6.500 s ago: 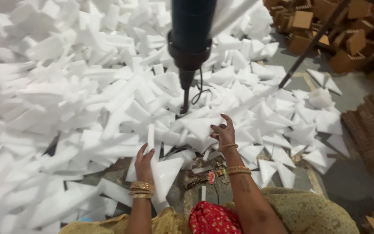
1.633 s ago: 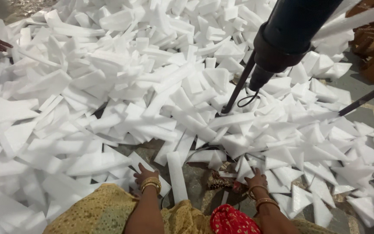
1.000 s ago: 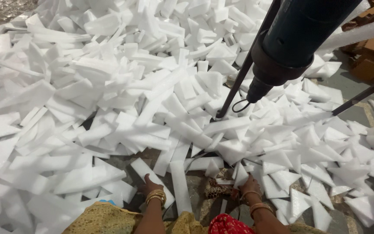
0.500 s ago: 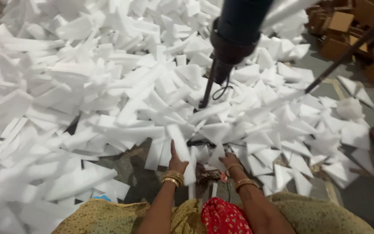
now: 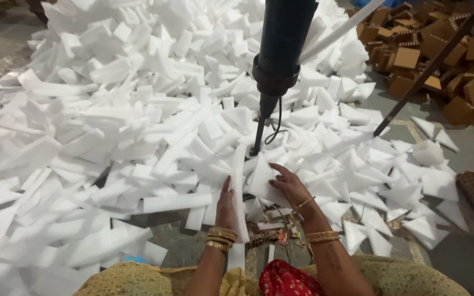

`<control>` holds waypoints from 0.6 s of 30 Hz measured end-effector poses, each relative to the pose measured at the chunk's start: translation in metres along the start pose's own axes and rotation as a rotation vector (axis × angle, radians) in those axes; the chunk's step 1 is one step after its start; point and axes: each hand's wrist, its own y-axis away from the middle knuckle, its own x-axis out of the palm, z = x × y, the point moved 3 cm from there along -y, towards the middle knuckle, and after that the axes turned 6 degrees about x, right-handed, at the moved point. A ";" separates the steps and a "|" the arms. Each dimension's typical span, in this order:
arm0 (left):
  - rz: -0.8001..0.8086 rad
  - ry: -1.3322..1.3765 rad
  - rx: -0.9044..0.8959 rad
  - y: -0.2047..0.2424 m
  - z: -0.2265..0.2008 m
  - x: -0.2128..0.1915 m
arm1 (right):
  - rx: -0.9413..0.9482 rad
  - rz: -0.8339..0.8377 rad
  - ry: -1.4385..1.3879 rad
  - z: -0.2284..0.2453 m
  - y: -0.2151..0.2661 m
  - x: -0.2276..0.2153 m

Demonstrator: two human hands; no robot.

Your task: The person sits on the floor and uses a handheld heat-cutting tool to slice long strips of white foam into smaller pieces. The person repeatedly picks up foam strips, positions them under the tool's nozzle, and cuts them, adding the resulting pieces to a large pile on the floor.

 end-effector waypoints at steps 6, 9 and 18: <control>0.076 -0.169 0.017 0.020 -0.026 0.023 | -0.109 0.111 0.029 0.052 0.036 0.032; 0.042 -0.167 -0.028 0.022 -0.028 0.024 | -0.122 0.096 0.091 0.065 0.044 0.039; -0.093 0.187 -0.112 0.012 -0.005 0.014 | -0.119 0.069 0.427 0.065 0.049 0.053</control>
